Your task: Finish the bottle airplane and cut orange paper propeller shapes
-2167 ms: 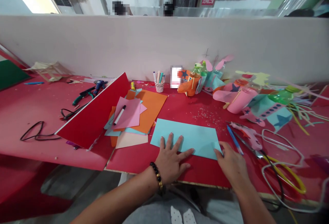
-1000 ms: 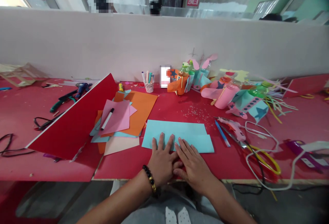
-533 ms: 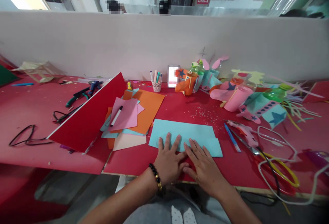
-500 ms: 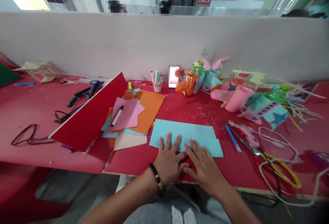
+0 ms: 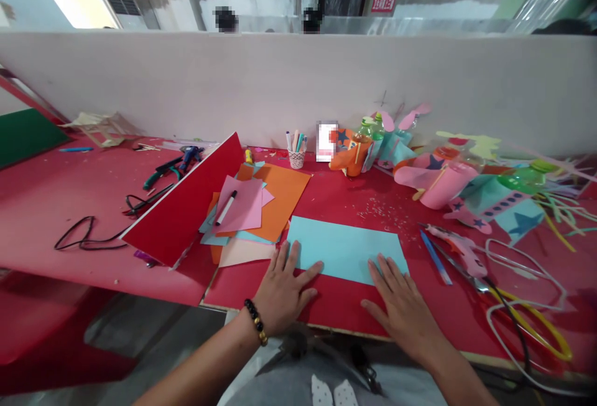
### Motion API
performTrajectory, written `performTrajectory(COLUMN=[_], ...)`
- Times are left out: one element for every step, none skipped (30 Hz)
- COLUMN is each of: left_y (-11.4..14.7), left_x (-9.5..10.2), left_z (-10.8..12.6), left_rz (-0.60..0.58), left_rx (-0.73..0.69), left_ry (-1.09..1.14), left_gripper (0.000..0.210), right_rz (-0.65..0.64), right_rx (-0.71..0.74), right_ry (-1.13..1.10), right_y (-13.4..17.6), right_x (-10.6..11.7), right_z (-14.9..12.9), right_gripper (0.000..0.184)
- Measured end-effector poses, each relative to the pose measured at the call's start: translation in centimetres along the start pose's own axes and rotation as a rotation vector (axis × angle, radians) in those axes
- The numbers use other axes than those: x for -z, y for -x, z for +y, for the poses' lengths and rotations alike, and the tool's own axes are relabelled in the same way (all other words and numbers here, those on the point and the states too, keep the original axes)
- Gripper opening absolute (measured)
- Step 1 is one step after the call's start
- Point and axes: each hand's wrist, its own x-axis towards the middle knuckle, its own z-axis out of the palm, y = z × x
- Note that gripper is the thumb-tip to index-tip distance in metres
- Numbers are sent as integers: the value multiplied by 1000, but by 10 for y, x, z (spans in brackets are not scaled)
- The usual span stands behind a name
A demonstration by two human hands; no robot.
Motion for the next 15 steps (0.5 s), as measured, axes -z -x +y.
performTrajectory(left_y=[3,6,9,11,13,14,14,13,10,8,4,1,-2,-5,-7], left_x=[1,2,4,5,7,10,12,13,15,15,14,12,9,6,2], left_z=[-3,-5,-6,-7,-7,-7,-4,-1,4,10,16,23,30,35,40], left_rz=[0,-3,-5,-8,-9,-13,-16,-22,-32,-44,-57,-71,-82,-93,-102], left_rx=[1,5,13,26,43,60,72,76,72,60,44,28,12,-4,-17], left_ry=[-11,-21,-31,-41,-51,-61,-67,-68,-63,-52,-36,-19,-3,8,12], left_gripper=[53,52,52,51,50,49,49,49,49,49,50,50,51,52,52], right_rz=[10,16,20,21,25,38,60,87,115,139,137,120,87,39,-4], right_rx=[-28,-55,-79,-101,-116,-130,-142,-148,-144,-128,-88,-17,61,128,176], right_ry=[12,23,32,39,45,52,58,63,63,56,36,5,-35,-75,-112], right_y=[4,9,13,18,21,24,25,24,22,18,14,8,3,-3,-8], right_x=[-3,-6,-9,-10,-11,-10,-7,-3,3,9,14,20,23,25,26], right_z=[9,18,28,37,43,47,48,44,36,25,10,-6,-22,-37,-49], right_gripper=[73,74,76,78,79,81,83,83,83,83,80,78,78,77,77])
